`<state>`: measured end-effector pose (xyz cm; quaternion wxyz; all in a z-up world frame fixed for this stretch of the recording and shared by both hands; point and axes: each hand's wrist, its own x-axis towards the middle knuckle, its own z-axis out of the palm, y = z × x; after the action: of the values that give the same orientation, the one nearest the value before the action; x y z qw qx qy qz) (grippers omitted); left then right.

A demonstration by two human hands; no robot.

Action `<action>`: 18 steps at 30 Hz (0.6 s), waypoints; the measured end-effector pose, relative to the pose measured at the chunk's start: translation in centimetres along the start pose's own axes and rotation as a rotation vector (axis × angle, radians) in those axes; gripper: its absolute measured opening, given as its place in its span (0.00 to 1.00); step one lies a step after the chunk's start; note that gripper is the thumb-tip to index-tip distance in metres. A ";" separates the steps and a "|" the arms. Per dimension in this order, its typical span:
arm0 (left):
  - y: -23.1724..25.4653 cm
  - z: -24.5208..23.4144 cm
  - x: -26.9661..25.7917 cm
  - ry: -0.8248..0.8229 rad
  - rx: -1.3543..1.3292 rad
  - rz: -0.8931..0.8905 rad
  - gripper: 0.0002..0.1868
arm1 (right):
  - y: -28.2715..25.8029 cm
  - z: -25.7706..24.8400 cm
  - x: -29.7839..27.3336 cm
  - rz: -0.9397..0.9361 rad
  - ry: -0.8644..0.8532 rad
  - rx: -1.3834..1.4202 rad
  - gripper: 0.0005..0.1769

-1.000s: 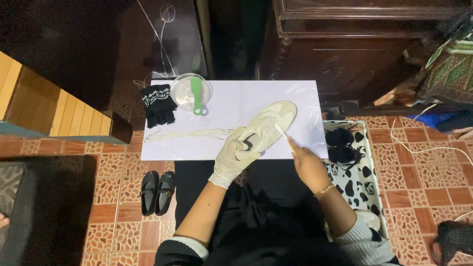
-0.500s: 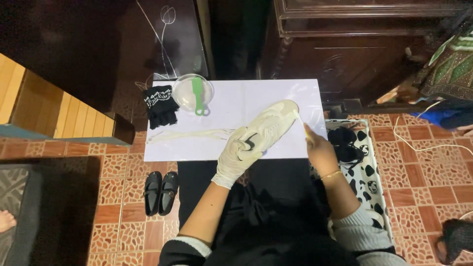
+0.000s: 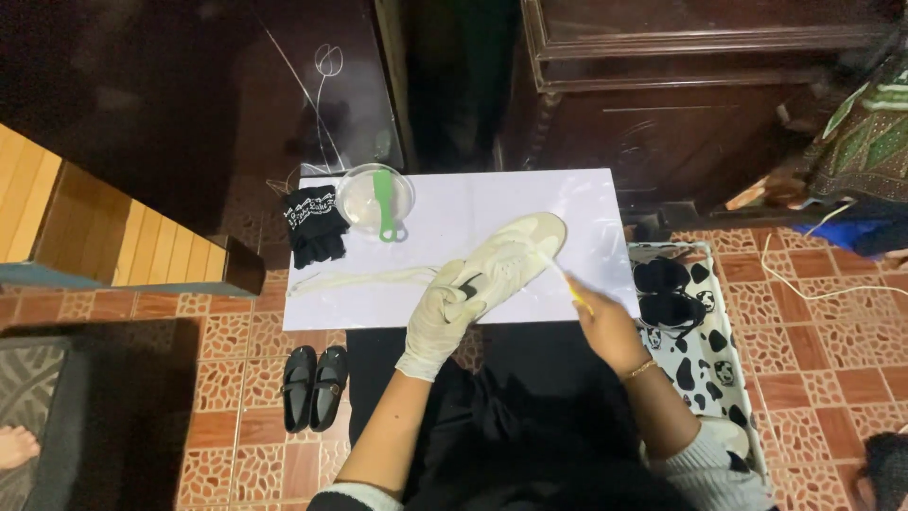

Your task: The person is cleaning a white sneaker using a toothbrush and a cleaning solution. They scrub the upper, sides, and sole of the shoe while holding it in their gloved hands.

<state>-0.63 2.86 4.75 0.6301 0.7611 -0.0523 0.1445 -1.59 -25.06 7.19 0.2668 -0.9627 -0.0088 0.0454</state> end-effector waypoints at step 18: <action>0.5 -0.3 -0.3 0.004 -0.007 0.020 0.21 | 1.8 1.1 -1.3 0.048 -0.049 -0.132 0.28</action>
<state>-1.08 3.02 5.17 0.6316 0.7579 -0.0595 0.1520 -2.94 -26.07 5.46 0.2014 -0.9767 0.0049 0.0745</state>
